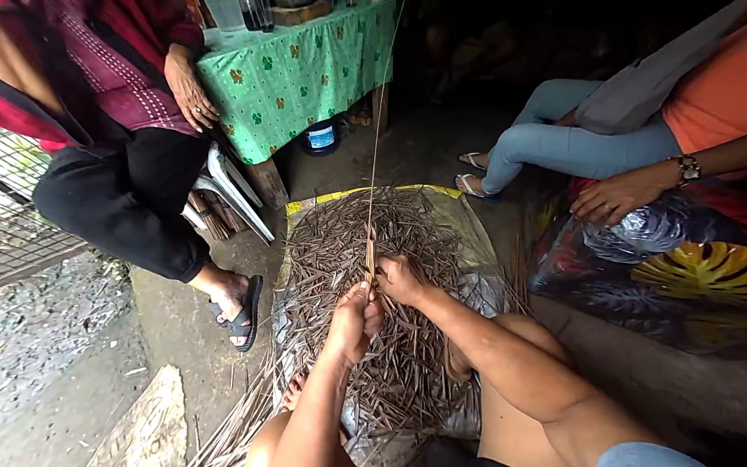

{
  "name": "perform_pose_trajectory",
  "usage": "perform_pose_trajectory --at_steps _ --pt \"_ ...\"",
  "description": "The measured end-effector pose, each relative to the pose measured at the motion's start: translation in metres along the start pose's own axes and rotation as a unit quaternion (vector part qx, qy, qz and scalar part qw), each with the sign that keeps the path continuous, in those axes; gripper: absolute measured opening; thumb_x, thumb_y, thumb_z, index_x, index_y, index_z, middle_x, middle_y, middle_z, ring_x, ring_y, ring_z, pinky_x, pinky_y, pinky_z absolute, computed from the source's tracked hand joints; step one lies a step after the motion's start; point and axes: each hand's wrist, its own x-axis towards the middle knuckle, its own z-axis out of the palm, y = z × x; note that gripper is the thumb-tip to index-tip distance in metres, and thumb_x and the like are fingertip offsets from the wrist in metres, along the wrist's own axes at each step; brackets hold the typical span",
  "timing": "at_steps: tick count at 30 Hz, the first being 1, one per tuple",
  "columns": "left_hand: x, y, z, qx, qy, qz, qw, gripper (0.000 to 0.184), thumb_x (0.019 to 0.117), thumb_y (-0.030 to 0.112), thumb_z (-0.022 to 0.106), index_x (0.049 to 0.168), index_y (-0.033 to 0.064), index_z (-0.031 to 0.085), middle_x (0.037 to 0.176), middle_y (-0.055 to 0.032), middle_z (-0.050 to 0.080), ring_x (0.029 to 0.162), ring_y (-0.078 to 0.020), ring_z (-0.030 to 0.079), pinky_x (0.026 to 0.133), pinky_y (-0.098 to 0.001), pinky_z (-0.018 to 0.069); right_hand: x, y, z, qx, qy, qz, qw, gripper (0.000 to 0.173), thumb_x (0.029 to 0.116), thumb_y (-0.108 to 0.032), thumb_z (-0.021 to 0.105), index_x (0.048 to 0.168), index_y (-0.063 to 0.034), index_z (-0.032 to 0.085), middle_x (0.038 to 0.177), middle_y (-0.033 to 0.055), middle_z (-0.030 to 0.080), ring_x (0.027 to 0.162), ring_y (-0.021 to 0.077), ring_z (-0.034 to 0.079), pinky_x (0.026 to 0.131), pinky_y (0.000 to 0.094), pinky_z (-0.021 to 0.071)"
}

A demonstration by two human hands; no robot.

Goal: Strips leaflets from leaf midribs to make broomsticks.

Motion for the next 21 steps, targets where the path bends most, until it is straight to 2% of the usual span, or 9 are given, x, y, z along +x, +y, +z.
perform_pose_trajectory --at_steps 2,4,5,7,10,13,16,18,21 --pt "-0.001 0.003 0.000 -0.051 -0.026 -0.037 0.998 0.046 0.1125 0.023 0.013 0.081 0.0159 0.046 0.053 0.0093 0.040 0.039 0.0004 0.035 0.039 -0.0136 0.0299 0.000 -0.005 0.002 -0.045 0.033 -0.005 0.998 0.017 0.0943 -0.007 0.059 0.102 0.0036 0.070 0.081 0.0216 0.069 0.077 0.0414 0.070 0.068 0.0591 0.0521" --pt "-0.004 0.003 0.001 -0.077 -0.038 -0.068 0.994 0.048 0.1124 0.025 0.010 0.079 0.0172 0.044 0.052 0.0099 0.040 0.039 0.0006 0.035 0.039 -0.0136 0.0295 0.001 -0.005 0.003 -0.097 0.060 -0.005 0.993 0.012 0.0913 -0.007 0.062 0.095 0.0022 0.069 0.080 0.0210 0.069 0.075 0.0410 0.070 0.064 0.0578 0.0523" --pt "-0.005 0.003 0.002 -0.078 -0.040 -0.078 0.993 0.048 0.1125 0.026 0.010 0.079 0.0174 0.044 0.052 0.0099 0.039 0.039 0.0005 0.035 0.039 -0.0136 0.0295 0.004 -0.004 0.001 -0.109 0.057 0.016 0.992 0.014 0.0923 -0.007 0.063 0.099 0.0022 0.070 0.083 0.0219 0.071 0.078 0.0419 0.071 0.067 0.0589 0.0533" --pt "-0.007 0.000 0.003 -0.067 -0.034 -0.096 0.993 0.048 0.1127 0.026 0.011 0.079 0.0174 0.044 0.052 0.0096 0.039 0.038 0.0004 0.034 0.038 -0.0137 0.0289 0.014 0.002 -0.011 -0.106 0.023 0.098 0.989 0.023 0.0982 -0.010 0.060 0.116 0.0001 0.070 0.093 0.0241 0.072 0.089 0.0451 0.071 0.076 0.0626 0.0528" --pt "-0.010 0.000 0.001 -0.071 -0.022 -0.102 0.992 0.049 0.1126 0.026 0.012 0.077 0.0172 0.044 0.051 0.0093 0.039 0.038 0.0001 0.035 0.038 -0.0139 0.0293 0.028 0.023 -0.026 -0.110 0.066 0.151 0.980 0.020 0.1034 -0.012 0.053 0.116 -0.0046 0.066 0.088 0.0231 0.071 0.083 0.0455 0.070 0.068 0.0627 0.0525" --pt "-0.008 0.003 -0.007 -0.103 -0.022 -0.097 0.990 0.050 0.1109 0.025 0.012 0.072 0.0188 0.044 0.049 0.0094 0.039 0.037 -0.0002 0.037 0.037 -0.0142 0.0302 0.026 0.020 -0.032 -0.038 0.094 0.130 0.986 0.017 0.1007 -0.006 0.054 0.110 -0.0014 0.067 0.083 0.0212 0.068 0.077 0.0404 0.068 0.066 0.0599 0.0522" --pt "-0.005 0.006 -0.012 -0.138 -0.044 -0.097 0.985 0.052 0.1091 0.025 0.012 0.068 0.0202 0.043 0.048 0.0091 0.040 0.036 -0.0006 0.039 0.037 -0.0145 0.0309 0.014 0.000 -0.022 0.059 0.002 0.076 0.995 0.019 0.1002 -0.005 0.052 0.105 0.0008 0.070 0.085 0.0190 0.068 0.080 0.0344 0.068 0.073 0.0564 0.0536" --pt "-0.004 0.007 -0.012 -0.162 -0.069 -0.101 0.979 0.053 0.1079 0.027 0.012 0.067 0.0207 0.045 0.048 0.0092 0.042 0.036 0.0000 0.039 0.036 -0.0139 0.0314 0.004 -0.010 -0.013 0.065 -0.052 0.033 0.996 0.022 0.0994 -0.007 0.051 0.106 0.0021 0.070 0.088 0.0193 0.069 0.086 0.0340 0.068 0.078 0.0549 0.0523" --pt "-0.005 0.006 -0.010 -0.192 -0.102 -0.127 0.968 0.054 0.1077 0.030 0.012 0.067 0.0210 0.047 0.048 0.0094 0.043 0.036 0.0001 0.042 0.036 -0.0136 0.0329 -0.001 -0.014 -0.006 0.035 -0.041 0.014 0.998 0.024 0.0985 -0.008 0.051 0.107 0.0041 0.070 0.089 0.0213 0.070 0.088 0.0368 0.068 0.080 0.0550 0.0511"
